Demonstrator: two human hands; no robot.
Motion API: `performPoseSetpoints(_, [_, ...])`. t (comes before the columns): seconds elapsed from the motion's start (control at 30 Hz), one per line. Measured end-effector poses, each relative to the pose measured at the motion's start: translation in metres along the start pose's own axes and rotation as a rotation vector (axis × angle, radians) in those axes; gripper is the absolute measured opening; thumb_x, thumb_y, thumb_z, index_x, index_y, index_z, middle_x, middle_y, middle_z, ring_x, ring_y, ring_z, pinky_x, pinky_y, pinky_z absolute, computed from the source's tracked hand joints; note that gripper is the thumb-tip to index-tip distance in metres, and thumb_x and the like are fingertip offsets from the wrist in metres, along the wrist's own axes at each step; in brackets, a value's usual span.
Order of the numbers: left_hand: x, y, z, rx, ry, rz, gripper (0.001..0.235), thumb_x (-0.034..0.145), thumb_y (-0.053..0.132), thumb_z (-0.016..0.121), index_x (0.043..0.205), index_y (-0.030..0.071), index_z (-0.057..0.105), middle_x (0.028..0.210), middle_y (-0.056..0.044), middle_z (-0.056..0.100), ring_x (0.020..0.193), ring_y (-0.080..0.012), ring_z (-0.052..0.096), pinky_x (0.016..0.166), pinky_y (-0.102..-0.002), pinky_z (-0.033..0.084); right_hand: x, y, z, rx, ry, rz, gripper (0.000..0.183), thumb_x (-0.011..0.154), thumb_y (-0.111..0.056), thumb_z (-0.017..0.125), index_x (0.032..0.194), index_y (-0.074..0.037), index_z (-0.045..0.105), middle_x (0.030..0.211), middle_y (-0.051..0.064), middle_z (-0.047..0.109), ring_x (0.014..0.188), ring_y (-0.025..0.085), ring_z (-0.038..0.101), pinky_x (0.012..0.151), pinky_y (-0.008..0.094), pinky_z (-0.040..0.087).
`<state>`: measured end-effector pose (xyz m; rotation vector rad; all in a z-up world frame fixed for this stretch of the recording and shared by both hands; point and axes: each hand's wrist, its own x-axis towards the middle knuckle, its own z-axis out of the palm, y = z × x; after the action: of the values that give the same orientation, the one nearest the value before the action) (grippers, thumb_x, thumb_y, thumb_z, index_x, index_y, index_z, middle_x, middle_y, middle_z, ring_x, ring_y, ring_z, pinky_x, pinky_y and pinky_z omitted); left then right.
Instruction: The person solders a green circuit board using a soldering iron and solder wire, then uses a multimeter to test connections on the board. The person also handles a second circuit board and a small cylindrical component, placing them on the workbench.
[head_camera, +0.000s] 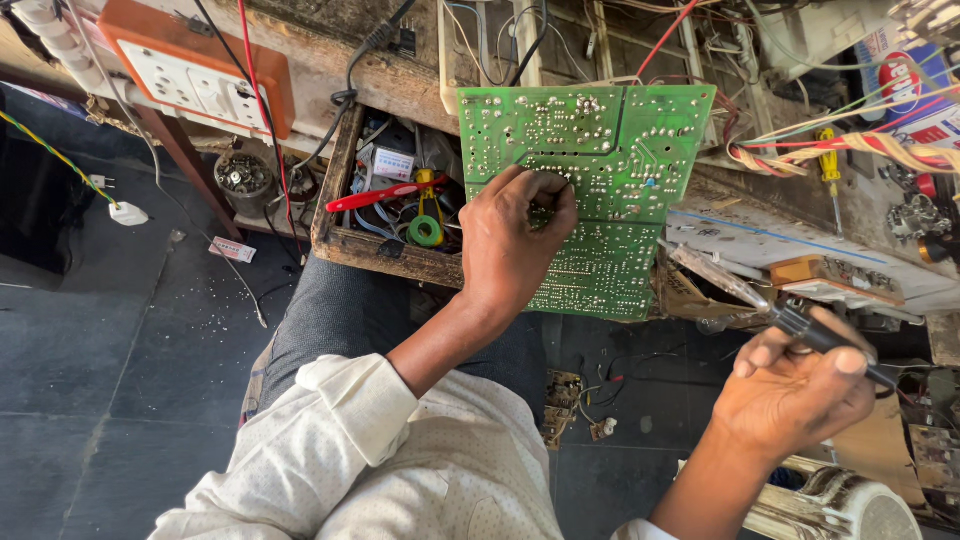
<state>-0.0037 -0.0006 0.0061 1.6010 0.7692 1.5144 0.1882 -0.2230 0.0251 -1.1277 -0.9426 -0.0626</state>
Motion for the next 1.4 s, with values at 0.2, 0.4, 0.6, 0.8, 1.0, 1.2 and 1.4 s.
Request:
performPoseSetpoints(0.2, [0.0,0.001,0.0,-0.017,0.006,0.017,0.009,0.086,0.007,0.077,0.092,0.005,0.071,0.087,-0.007,0.07,0.077,-0.0243,0.073,0.07,-0.035,0.057,-0.008,0.004,-0.025,0.055,0.047,0.062,0.049,0.117,-0.038,0.062,0.12,0.01,0.058,0.085,0.017,0.059,0.064,0.018,0.054,0.05,0.026,0.042])
performPoseSetpoints(0.4, [0.0,0.0,0.0,-0.02,-0.003,0.017,0.008,0.087,0.007,0.077,0.092,0.004,0.071,0.086,-0.007,0.07,0.076,-0.0231,0.073,0.068,-0.034,0.057,-0.015,0.013,-0.042,0.096,0.066,0.11,0.05,0.116,-0.04,0.063,0.122,0.009,0.058,0.086,0.016,0.061,0.065,0.018,0.055,0.051,0.024,0.043])
performPoseSetpoints(0.6, [0.0,-0.001,-0.001,-0.026,-0.01,0.02,0.008,0.088,0.007,0.077,0.093,0.004,0.071,0.087,-0.007,0.071,0.076,-0.0219,0.073,0.067,-0.033,0.058,-0.017,0.022,-0.047,0.208,0.124,0.168,0.047,0.114,-0.041,0.063,0.123,0.005,0.06,0.093,0.014,0.065,0.068,0.014,0.058,0.053,0.02,0.044])
performPoseSetpoints(0.8, [0.001,-0.001,-0.001,-0.014,-0.014,0.023,0.008,0.088,0.007,0.077,0.092,0.004,0.071,0.086,-0.007,0.071,0.074,-0.0217,0.073,0.064,-0.033,0.057,-0.019,0.027,-0.047,0.251,0.136,0.209,0.045,0.114,-0.041,0.063,0.122,0.002,0.061,0.095,0.013,0.067,0.07,0.012,0.059,0.053,0.018,0.044])
performPoseSetpoints(1.0, [0.006,-0.005,-0.011,-0.01,-0.109,0.058,0.008,0.089,0.008,0.077,0.095,0.004,0.073,0.085,-0.007,0.07,0.066,-0.0207,0.07,0.06,-0.033,0.055,-0.022,0.027,-0.051,0.26,0.12,0.217,0.044,0.115,-0.041,0.062,0.124,0.003,0.061,0.096,0.013,0.067,0.07,0.013,0.059,0.054,0.019,0.046])
performPoseSetpoints(1.2, [0.039,-0.02,-0.051,0.209,-0.288,0.569,0.014,0.098,0.007,0.074,0.111,0.002,0.073,0.116,-0.009,0.065,0.107,-0.027,0.064,0.095,-0.039,0.054,-0.02,0.033,-0.061,0.305,0.115,0.233,0.044,0.115,-0.042,0.06,0.124,0.001,0.061,0.094,0.013,0.069,0.068,0.013,0.06,0.057,0.02,0.049])
performPoseSetpoints(1.4, [0.069,-0.029,-0.056,0.473,-0.486,1.012,0.015,0.098,0.013,0.069,0.111,0.008,0.075,0.14,-0.009,0.054,0.138,-0.0291,0.046,0.118,-0.043,0.04,-0.02,0.037,-0.07,0.349,0.119,0.262,0.043,0.117,-0.041,0.057,0.121,0.002,0.06,0.094,0.015,0.07,0.068,0.014,0.061,0.06,0.021,0.053])
